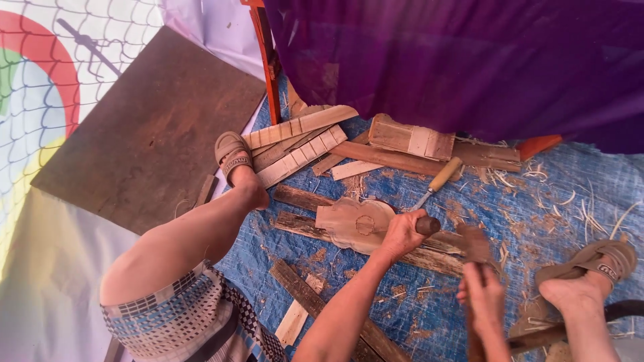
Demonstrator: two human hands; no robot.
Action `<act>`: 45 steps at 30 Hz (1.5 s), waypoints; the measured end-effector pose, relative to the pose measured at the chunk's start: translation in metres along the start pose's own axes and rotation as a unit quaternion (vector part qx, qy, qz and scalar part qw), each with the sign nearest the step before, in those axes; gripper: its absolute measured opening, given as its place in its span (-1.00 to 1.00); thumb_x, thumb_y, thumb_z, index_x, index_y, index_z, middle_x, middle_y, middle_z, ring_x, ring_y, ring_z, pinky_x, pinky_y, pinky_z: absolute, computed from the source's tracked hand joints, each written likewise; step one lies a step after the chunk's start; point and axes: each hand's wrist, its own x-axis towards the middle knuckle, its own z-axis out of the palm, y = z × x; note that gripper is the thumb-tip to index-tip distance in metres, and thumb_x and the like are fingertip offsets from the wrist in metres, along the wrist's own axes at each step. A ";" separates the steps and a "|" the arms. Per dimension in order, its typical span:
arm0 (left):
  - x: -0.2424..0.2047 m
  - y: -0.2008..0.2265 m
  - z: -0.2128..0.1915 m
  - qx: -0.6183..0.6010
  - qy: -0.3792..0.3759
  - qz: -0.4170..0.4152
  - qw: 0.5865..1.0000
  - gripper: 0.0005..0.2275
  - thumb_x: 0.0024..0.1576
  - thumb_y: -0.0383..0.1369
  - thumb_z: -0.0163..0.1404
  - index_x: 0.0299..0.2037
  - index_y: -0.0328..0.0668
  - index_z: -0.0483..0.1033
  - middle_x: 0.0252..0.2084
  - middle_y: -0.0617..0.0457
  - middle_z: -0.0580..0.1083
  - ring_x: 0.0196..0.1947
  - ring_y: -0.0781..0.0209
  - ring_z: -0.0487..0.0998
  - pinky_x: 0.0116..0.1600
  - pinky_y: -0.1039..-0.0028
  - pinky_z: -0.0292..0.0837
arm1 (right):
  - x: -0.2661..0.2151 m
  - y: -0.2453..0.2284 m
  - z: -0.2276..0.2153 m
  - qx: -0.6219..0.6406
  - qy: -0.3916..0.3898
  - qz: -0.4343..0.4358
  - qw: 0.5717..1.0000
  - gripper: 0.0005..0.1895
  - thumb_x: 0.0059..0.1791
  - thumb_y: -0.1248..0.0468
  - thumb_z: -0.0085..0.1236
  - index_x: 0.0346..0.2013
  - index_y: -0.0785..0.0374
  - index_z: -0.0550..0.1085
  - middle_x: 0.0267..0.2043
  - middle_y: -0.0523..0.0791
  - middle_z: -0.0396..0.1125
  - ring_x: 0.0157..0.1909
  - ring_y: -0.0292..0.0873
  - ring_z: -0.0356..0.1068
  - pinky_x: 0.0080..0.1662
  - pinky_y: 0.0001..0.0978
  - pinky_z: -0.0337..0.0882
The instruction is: Carving a wooden instrument body using a hammer and a chisel while sitting on the floor.
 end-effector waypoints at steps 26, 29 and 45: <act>-0.010 0.003 -0.016 -0.047 0.044 -0.011 0.998 -0.89 0.08 -0.34 0.10 -0.37 -0.19 0.49 -0.53 0.04 0.46 -0.52 0.11 0.43 -0.33 0.31 0.35 | -0.073 -0.143 -0.008 0.040 0.017 -0.165 0.985 -0.61 0.22 0.03 -0.18 -0.29 0.25 0.37 -0.59 -0.14 0.17 -0.62 -0.24 0.13 -0.59 -0.45 0.07; -0.008 0.001 -0.014 -0.044 0.045 -0.002 0.998 -0.93 0.05 -0.41 0.11 -0.38 -0.19 0.48 -0.56 0.04 0.45 -0.56 0.15 0.40 -0.37 0.33 0.33 | -0.103 -0.160 0.002 -0.045 0.097 -0.310 0.945 -0.56 0.23 0.21 -0.44 -0.44 0.27 0.29 -0.63 -0.13 0.18 -0.59 -0.21 0.11 -0.37 -0.44 0.17; 0.001 -0.011 -0.019 -0.029 0.045 -0.009 0.999 -0.90 0.04 -0.35 0.08 -0.35 -0.19 0.50 -0.51 0.01 0.47 -0.54 0.11 0.38 -0.31 0.31 0.37 | -0.038 -0.081 0.028 -0.059 -0.010 -0.178 0.982 -0.61 0.05 0.21 0.11 -0.60 0.37 0.39 -0.79 -0.11 0.16 -0.76 -0.22 0.12 -0.64 -0.38 0.15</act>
